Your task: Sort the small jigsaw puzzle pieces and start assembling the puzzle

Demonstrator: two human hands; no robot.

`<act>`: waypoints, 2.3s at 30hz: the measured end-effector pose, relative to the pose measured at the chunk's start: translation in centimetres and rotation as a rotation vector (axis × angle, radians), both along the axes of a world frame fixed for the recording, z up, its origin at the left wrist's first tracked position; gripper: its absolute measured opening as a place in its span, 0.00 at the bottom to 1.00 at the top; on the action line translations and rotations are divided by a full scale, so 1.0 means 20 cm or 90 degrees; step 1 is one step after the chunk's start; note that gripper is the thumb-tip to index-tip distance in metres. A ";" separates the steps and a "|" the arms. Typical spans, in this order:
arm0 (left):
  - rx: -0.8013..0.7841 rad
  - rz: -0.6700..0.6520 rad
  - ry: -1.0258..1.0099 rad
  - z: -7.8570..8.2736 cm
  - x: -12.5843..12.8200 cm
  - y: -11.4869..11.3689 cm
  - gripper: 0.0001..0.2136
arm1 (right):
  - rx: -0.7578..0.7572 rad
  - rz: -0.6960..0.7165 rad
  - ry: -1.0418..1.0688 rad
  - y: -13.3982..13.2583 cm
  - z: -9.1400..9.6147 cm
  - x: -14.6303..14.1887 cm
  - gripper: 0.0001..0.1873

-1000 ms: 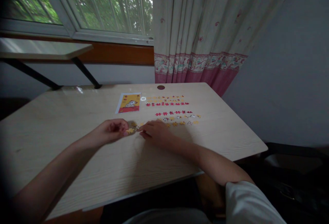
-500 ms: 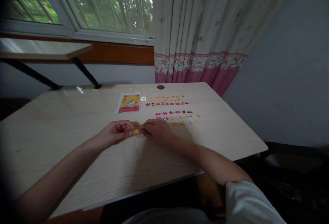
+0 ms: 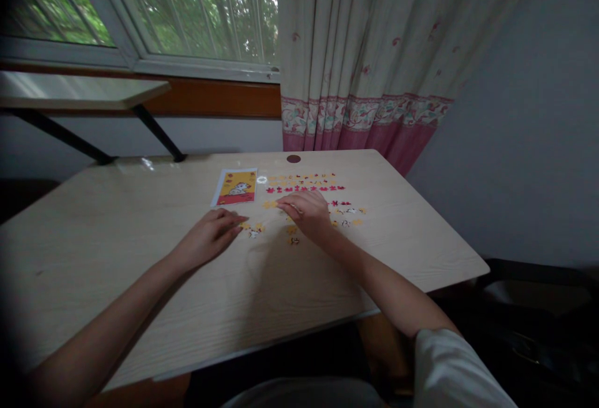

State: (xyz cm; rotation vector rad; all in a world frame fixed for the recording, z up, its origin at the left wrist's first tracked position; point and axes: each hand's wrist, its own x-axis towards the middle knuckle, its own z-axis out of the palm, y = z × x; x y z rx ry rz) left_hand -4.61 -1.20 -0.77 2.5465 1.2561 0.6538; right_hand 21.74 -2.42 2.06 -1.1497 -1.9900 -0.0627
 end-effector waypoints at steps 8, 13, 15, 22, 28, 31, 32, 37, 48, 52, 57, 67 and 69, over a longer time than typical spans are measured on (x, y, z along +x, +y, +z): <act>0.014 -0.004 0.050 0.02 0.00 -0.01 0.14 | 0.043 0.012 0.028 0.02 -0.01 0.02 0.12; 0.028 0.015 0.074 0.02 -0.01 -0.01 0.14 | -0.062 0.057 0.035 0.04 0.05 0.16 0.12; 0.032 0.016 0.078 0.01 -0.02 0.00 0.14 | -0.147 0.061 0.049 0.04 0.06 0.27 0.14; -0.003 0.006 0.061 0.02 -0.02 0.02 0.09 | -0.380 -0.044 0.151 -0.01 0.03 0.79 0.23; -0.028 -0.001 0.027 0.01 -0.03 0.05 0.07 | -0.541 -0.068 0.145 -0.10 -0.06 1.04 0.27; -0.031 0.000 0.026 -0.01 -0.04 0.06 0.07 | -0.545 -0.083 0.124 -0.11 -0.08 1.08 0.27; -0.032 0.001 0.031 -0.01 -0.04 0.06 0.07 | -0.539 -0.090 0.118 -0.11 -0.08 1.08 0.27; -0.022 0.005 0.044 -0.02 -0.04 0.06 0.07 | -0.519 -0.099 0.095 -0.12 -0.10 1.09 0.25; -0.031 0.018 0.005 -0.02 -0.03 0.06 0.06 | -0.435 -0.158 -0.053 -0.11 0.04 1.00 0.17; -0.034 0.008 0.000 -0.01 -0.03 0.06 0.06 | -0.380 -0.061 -0.119 -0.06 0.15 0.78 0.16; -0.068 -0.014 -0.012 0.01 -0.02 0.04 0.05 | -0.336 0.099 -0.162 0.00 0.21 0.45 0.12; -0.285 -0.024 -0.250 0.03 0.03 -0.02 0.10 | -0.186 0.229 -0.192 0.03 0.00 -0.02 0.07; -0.361 -0.039 -0.328 0.04 0.06 -0.04 0.12 | -0.150 0.213 -0.136 0.01 -0.05 -0.07 0.07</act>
